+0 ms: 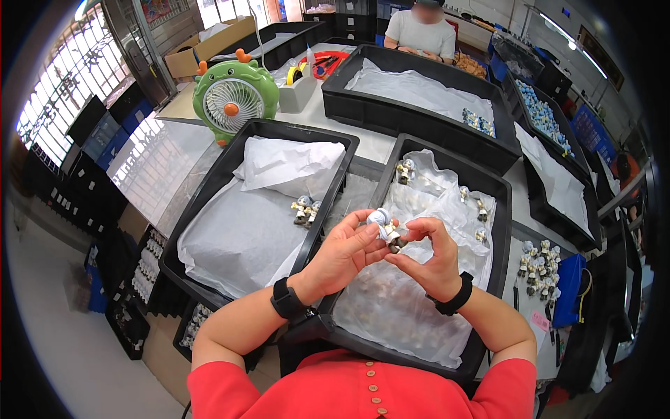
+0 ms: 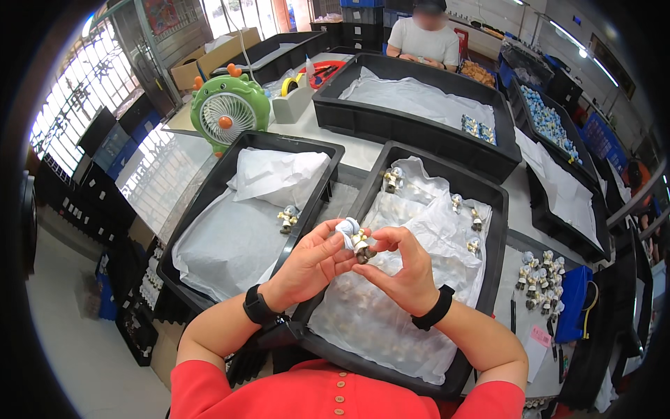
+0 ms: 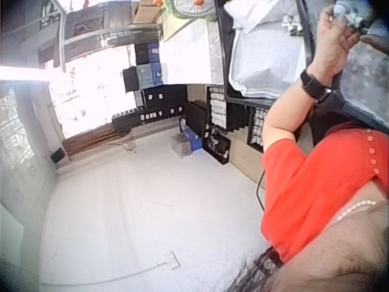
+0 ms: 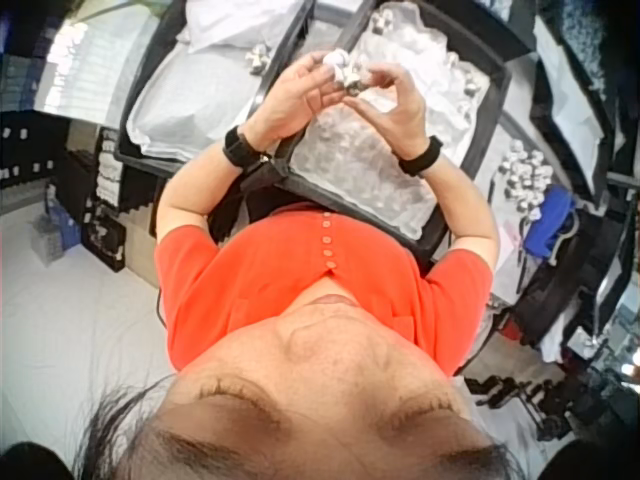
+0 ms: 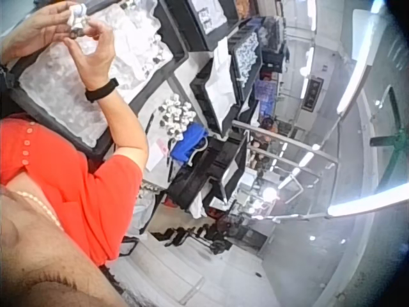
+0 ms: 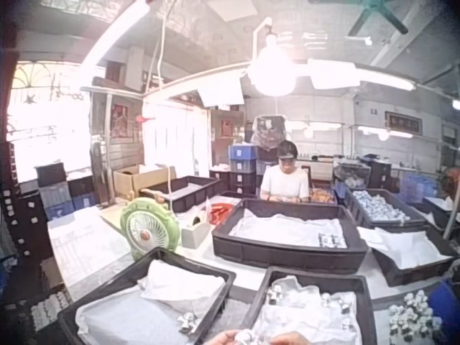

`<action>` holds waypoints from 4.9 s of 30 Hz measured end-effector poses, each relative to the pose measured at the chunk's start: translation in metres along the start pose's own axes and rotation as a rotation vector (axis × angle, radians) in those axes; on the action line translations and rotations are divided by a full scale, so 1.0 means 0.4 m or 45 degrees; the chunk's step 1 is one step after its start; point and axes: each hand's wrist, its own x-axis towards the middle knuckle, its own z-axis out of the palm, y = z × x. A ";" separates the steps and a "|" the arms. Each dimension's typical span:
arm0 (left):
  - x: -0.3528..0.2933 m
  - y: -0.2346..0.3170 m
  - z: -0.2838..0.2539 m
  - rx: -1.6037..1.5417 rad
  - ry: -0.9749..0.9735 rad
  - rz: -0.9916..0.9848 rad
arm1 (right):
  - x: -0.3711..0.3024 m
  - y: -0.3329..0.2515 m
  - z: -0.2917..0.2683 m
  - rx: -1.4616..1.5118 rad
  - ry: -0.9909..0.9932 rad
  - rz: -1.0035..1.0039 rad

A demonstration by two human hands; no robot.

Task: The person assembles small cylindrical components by hand, using tweezers to place a white cap onto each unit. They pick up each component from a tray, attach the cap, and place the finished unit into a separate tray. The process is repeated for multiple units throughout the clip.

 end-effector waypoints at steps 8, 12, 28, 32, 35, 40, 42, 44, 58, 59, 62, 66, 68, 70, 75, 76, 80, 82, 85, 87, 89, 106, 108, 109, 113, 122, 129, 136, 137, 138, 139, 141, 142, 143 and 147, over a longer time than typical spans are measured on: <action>0.004 -0.003 -0.011 -0.034 -0.126 -0.098 | -0.004 -0.006 0.002 0.028 -0.061 0.013; 0.007 -0.004 -0.005 -0.077 -0.174 -0.064 | -0.003 0.000 0.002 0.023 -0.060 -0.028; 0.002 0.230 -0.062 1.171 0.287 -0.158 | 0.009 -0.017 -0.026 0.107 -0.126 -0.032; 0.006 0.280 -0.268 1.897 0.614 -0.360 | 0.016 -0.019 -0.016 0.137 -0.104 -0.045; 0.025 0.273 -0.348 2.147 0.779 -0.440 | 0.015 -0.011 -0.012 0.130 -0.124 -0.011; 0.075 0.216 -0.463 2.462 0.773 -0.097 | 0.012 0.007 -0.004 0.084 -0.131 0.040; 0.078 0.214 -0.485 2.418 0.748 -0.084 | 0.010 0.026 -0.002 0.051 -0.170 0.094; 0.074 0.222 -0.455 2.351 0.796 -0.112 | 0.012 0.048 0.002 0.030 -0.234 0.165; 0.058 0.212 -0.471 1.942 0.719 -0.011 | 0.237 0.415 0.011 -0.745 -0.294 0.601; 0.057 0.218 -0.465 2.077 0.702 0.002 | 0.241 0.426 0.019 -0.769 -0.315 0.630; 0.044 0.240 -0.434 2.071 0.713 -0.091 | 0.249 0.432 0.012 -0.707 -0.274 0.638; 0.018 0.295 -0.351 2.252 0.686 -0.154 | 0.252 0.389 -0.021 -0.597 -0.203 0.528; -0.001 0.312 -0.312 2.247 0.682 -0.043 | 0.245 0.307 -0.036 -0.278 -0.158 0.546; -0.014 0.312 -0.223 1.962 0.587 0.112 | 0.220 0.240 -0.048 0.070 -0.142 0.550; -0.018 0.219 -0.021 1.357 0.236 0.254 | 0.155 0.052 -0.049 0.593 -0.218 0.582; -0.019 0.196 0.008 1.301 0.199 0.278 | 0.144 0.025 -0.045 0.654 -0.234 0.565; -0.020 0.109 0.076 1.187 0.103 0.404 | 0.102 -0.030 -0.039 0.806 -0.282 0.473; -0.014 0.077 0.087 1.207 0.073 0.466 | 0.081 -0.039 -0.035 0.788 -0.262 0.411; -0.010 0.054 0.103 1.005 0.025 0.393 | 0.063 -0.032 -0.032 0.761 -0.253 0.402; -0.005 0.042 0.098 0.932 0.031 0.386 | 0.058 -0.034 -0.036 0.815 -0.240 0.442; 0.002 0.035 0.082 0.836 0.042 0.362 | 0.056 -0.030 -0.035 0.833 -0.261 0.497; 0.027 0.009 0.005 0.438 0.116 0.054 | 0.037 0.043 -0.026 0.455 -0.422 0.460; 0.029 0.007 -0.001 0.389 0.093 0.040 | 0.038 0.048 -0.025 0.419 -0.417 0.448; 0.030 0.006 -0.003 0.357 0.072 0.044 | 0.040 0.047 -0.026 0.402 -0.407 0.447; 0.026 0.003 -0.001 0.295 0.044 0.056 | 0.039 0.047 -0.027 0.389 -0.381 0.459; 0.028 -0.008 -0.013 0.220 0.069 0.049 | 0.041 0.023 -0.024 0.094 -0.347 0.237; 0.021 -0.012 0.005 0.336 0.108 0.035 | 0.034 0.011 -0.006 -0.345 -0.136 -0.305; 0.013 -0.017 0.021 0.483 -0.080 0.121 | 0.035 0.002 -0.004 -0.354 -0.121 -0.387; 0.014 -0.012 0.019 0.433 -0.125 0.093 | 0.036 0.001 -0.004 -0.292 -0.104 -0.359; 0.015 -0.008 0.018 0.388 -0.165 0.080 | 0.035 0.004 -0.002 -0.249 -0.083 -0.329; 0.015 -0.004 0.017 0.343 -0.206 0.066 | 0.033 0.008 0.000 -0.206 -0.063 -0.299; 0.019 -0.002 0.014 0.269 -0.273 0.050 | 0.032 0.013 0.000 -0.157 -0.049 -0.260; 0.022 -0.003 0.010 0.241 -0.300 0.046 | 0.033 0.014 -0.001 -0.152 -0.055 -0.250; 0.024 -0.004 0.007 0.213 -0.327 0.042 | 0.034 0.015 -0.002 -0.146 -0.060 -0.240; 0.022 0.002 0.005 0.169 -0.316 -0.015 | 0.038 0.009 -0.007 -0.119 -0.121 -0.190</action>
